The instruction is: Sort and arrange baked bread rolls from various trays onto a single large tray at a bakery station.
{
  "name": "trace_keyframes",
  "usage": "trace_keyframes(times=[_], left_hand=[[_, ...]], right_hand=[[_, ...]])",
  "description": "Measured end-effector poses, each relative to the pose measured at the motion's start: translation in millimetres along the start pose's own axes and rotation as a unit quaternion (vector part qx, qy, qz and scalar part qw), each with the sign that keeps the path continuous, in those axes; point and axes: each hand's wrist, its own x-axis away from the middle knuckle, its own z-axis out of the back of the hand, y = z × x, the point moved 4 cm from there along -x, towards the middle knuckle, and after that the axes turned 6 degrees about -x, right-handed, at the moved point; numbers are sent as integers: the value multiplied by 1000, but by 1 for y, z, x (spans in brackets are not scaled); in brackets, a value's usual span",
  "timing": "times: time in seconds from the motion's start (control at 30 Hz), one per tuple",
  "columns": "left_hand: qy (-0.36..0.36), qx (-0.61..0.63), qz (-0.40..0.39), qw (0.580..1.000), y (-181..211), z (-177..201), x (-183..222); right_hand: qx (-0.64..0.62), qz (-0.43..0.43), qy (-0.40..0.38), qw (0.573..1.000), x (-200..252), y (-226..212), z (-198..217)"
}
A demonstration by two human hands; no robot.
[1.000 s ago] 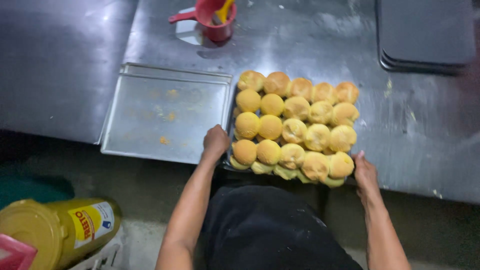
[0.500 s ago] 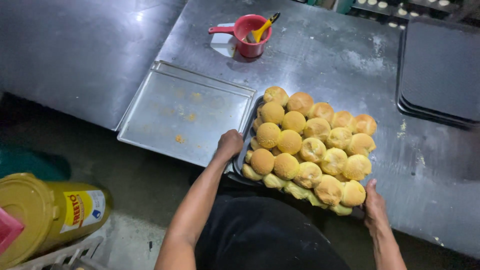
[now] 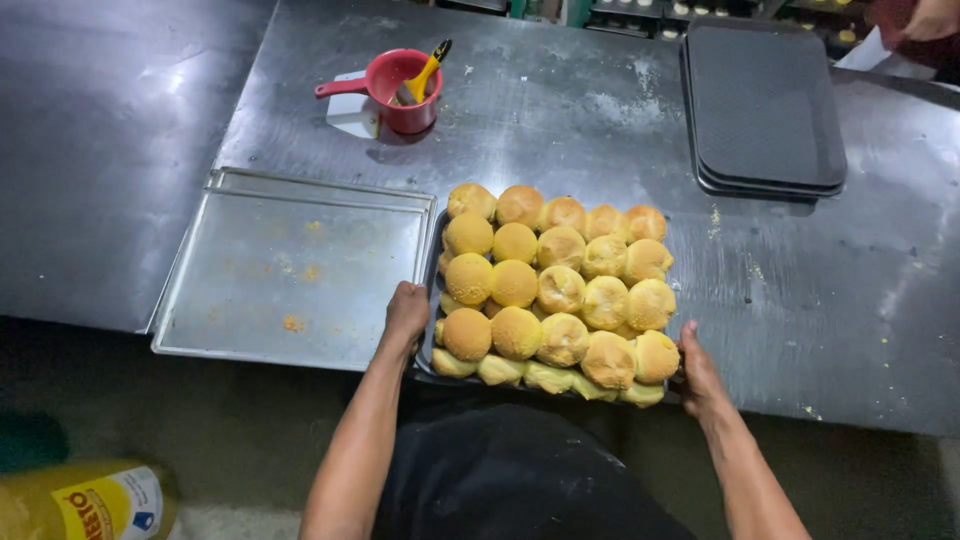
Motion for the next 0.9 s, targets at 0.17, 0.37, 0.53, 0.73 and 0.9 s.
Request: trace_keyframes(times=[0.17,0.37,0.53,0.73,0.9], left_hand=[[-66,124,16,990,-13,-24,-7],[-21,85,-16,996,7,-10,21],[-48,134,-30,989,44,10,23],[-82,175,-57,979,83,2,-34],[-69,153,-53,984,139,-12,-93]], right_hand=[[-53,-86,31,994,51,-45,-35],[-213,-64,-39,974,45,-34,-38],[-240,-61,-38,968,71,-65,-51],[-254,-66,-17,965,58,-123,-79],[-251,-43,-4,967,-8,-161,-86]])
